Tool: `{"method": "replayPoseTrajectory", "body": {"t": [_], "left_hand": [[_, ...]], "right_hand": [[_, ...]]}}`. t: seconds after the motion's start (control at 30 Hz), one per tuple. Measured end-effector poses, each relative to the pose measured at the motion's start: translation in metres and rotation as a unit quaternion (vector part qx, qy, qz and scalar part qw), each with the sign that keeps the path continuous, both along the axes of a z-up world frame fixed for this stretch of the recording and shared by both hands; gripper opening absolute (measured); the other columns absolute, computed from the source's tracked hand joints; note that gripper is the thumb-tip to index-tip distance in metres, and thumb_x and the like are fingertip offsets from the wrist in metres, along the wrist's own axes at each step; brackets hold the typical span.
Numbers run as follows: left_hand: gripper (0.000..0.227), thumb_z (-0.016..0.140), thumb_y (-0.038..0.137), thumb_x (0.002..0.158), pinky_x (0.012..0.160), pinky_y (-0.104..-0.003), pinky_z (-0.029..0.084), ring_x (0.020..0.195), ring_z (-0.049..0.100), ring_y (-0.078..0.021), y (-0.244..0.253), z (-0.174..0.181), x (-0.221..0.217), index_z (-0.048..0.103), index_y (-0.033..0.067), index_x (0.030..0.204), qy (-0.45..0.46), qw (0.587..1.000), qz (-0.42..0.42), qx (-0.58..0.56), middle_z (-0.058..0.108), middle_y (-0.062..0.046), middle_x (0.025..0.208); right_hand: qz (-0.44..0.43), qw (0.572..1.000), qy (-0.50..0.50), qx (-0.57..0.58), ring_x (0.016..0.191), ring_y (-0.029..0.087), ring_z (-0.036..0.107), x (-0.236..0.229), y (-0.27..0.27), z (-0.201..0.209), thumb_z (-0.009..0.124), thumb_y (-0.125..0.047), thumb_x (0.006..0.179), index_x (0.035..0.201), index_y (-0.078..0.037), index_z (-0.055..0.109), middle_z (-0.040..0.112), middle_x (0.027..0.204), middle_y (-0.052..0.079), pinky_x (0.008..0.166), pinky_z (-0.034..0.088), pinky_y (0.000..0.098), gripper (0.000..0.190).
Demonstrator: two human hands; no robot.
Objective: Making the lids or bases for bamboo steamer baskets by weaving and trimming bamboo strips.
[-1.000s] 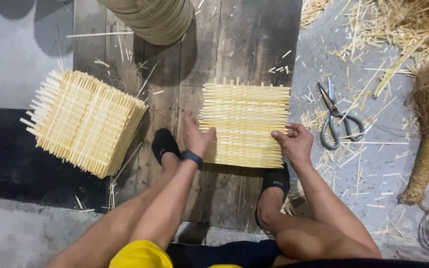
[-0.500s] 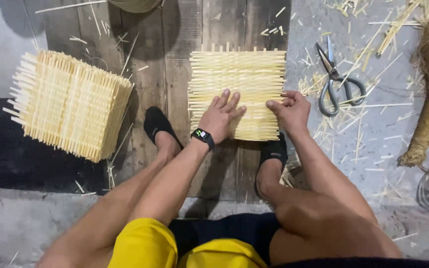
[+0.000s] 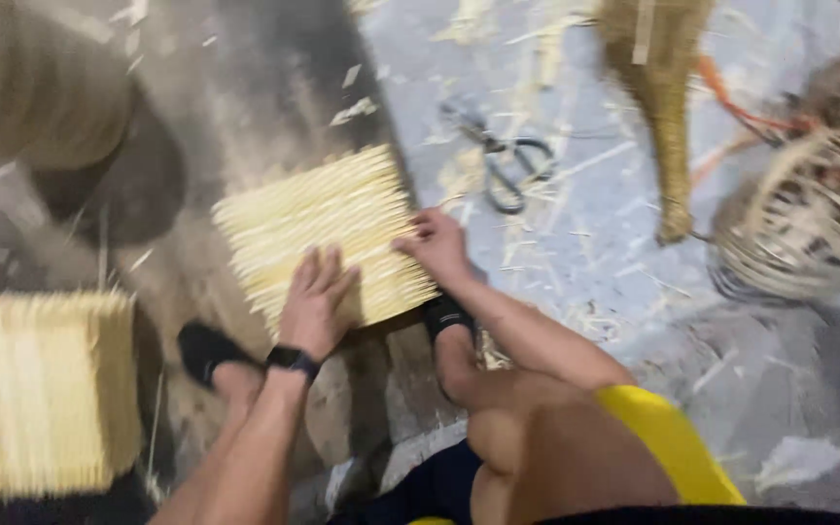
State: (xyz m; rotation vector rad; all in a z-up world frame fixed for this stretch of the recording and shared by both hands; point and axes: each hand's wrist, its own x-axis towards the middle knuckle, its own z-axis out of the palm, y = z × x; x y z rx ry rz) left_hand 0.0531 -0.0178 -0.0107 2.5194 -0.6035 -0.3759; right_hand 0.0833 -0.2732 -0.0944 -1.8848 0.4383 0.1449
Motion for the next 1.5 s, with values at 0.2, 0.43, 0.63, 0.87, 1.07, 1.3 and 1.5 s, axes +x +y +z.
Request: {"method": "replayPoseTrajectory", "body": {"t": [0.2,0.43,0.63,0.87,1.07,1.3,1.5], "left_hand": [[0.088,0.091,0.026,0.060,0.121,-0.049,0.026,0.150,0.026,-0.0395,-0.009,0.011,0.000,0.059,0.0235,0.142,0.045,0.998,0.007,0.052,0.036,-0.013,0.160],[0.082,0.090,0.032,0.065,0.123,-0.047,0.026,0.153,0.024,-0.0355,-0.007,-0.003,0.004,0.058,0.0271,0.140,0.022,0.998,0.006,0.061,0.034,-0.010,0.162],[0.090,0.091,0.029,0.059,0.121,-0.047,0.027,0.152,0.025,-0.0375,-0.006,-0.003,0.006,0.060,0.0260,0.144,0.049,0.997,0.007,0.064,0.035,-0.012,0.161],[0.075,0.086,0.020,0.070,0.120,-0.047,0.033,0.153,0.029,-0.0387,0.021,-0.049,-0.020,0.061,0.0275,0.141,-0.010,0.996,-0.008,0.086,0.038,-0.012,0.164],[0.077,0.087,0.018,0.067,0.121,-0.046,0.031,0.152,0.028,-0.0361,0.000,-0.022,0.000,0.062,0.0295,0.140,0.011,0.995,0.006,0.100,0.036,-0.009,0.162],[0.092,0.093,0.027,0.061,0.123,-0.047,0.026,0.153,0.022,-0.0329,-0.013,-0.002,0.008,0.057,0.0313,0.145,0.071,0.992,0.022,0.106,0.030,-0.006,0.163],[0.094,0.094,0.028,0.059,0.125,-0.045,0.025,0.156,0.019,-0.0298,-0.009,-0.007,0.005,0.056,0.0316,0.145,0.089,0.989,0.021,0.115,0.027,-0.004,0.165]], "right_hand": [[-0.027,1.000,0.013,-0.001,0.076,0.013,0.065,-0.005,0.013,0.007,0.095,-0.019,0.066,0.106,-0.003,0.071,0.071,0.085,0.006,0.067,0.058,0.0300,0.050],[0.015,0.995,0.041,-0.086,0.135,0.030,0.051,0.015,-0.128,0.061,0.090,-0.032,0.086,0.141,-0.011,0.057,0.058,0.144,0.014,0.111,0.037,0.0527,0.067],[-0.109,0.822,0.038,-0.558,0.150,0.050,0.017,-0.092,-0.444,0.123,0.097,-0.055,0.064,0.162,0.009,0.021,0.022,0.163,0.037,0.122,0.011,0.0513,0.140],[0.130,0.689,0.421,-0.575,0.112,0.033,0.076,-0.175,-0.451,0.109,0.085,-0.029,0.069,0.125,-0.017,0.074,0.080,0.114,0.015,0.113,0.046,0.0482,0.058],[-0.030,0.832,0.172,-0.527,0.097,0.043,0.067,-0.144,-0.383,0.109,0.066,-0.029,0.096,0.102,-0.010,0.076,0.072,0.099,0.022,0.089,0.051,0.0529,0.022],[-0.030,0.858,-0.077,-0.507,0.093,0.039,0.066,-0.141,-0.338,0.115,0.065,-0.020,0.096,0.102,-0.005,0.073,0.070,0.098,0.018,0.081,0.053,0.0478,0.018],[0.089,0.870,0.019,-0.485,0.089,0.032,0.068,-0.152,-0.314,0.136,0.073,-0.028,0.087,0.096,-0.012,0.078,0.071,0.091,0.009,0.079,0.055,0.0453,0.019]]}}
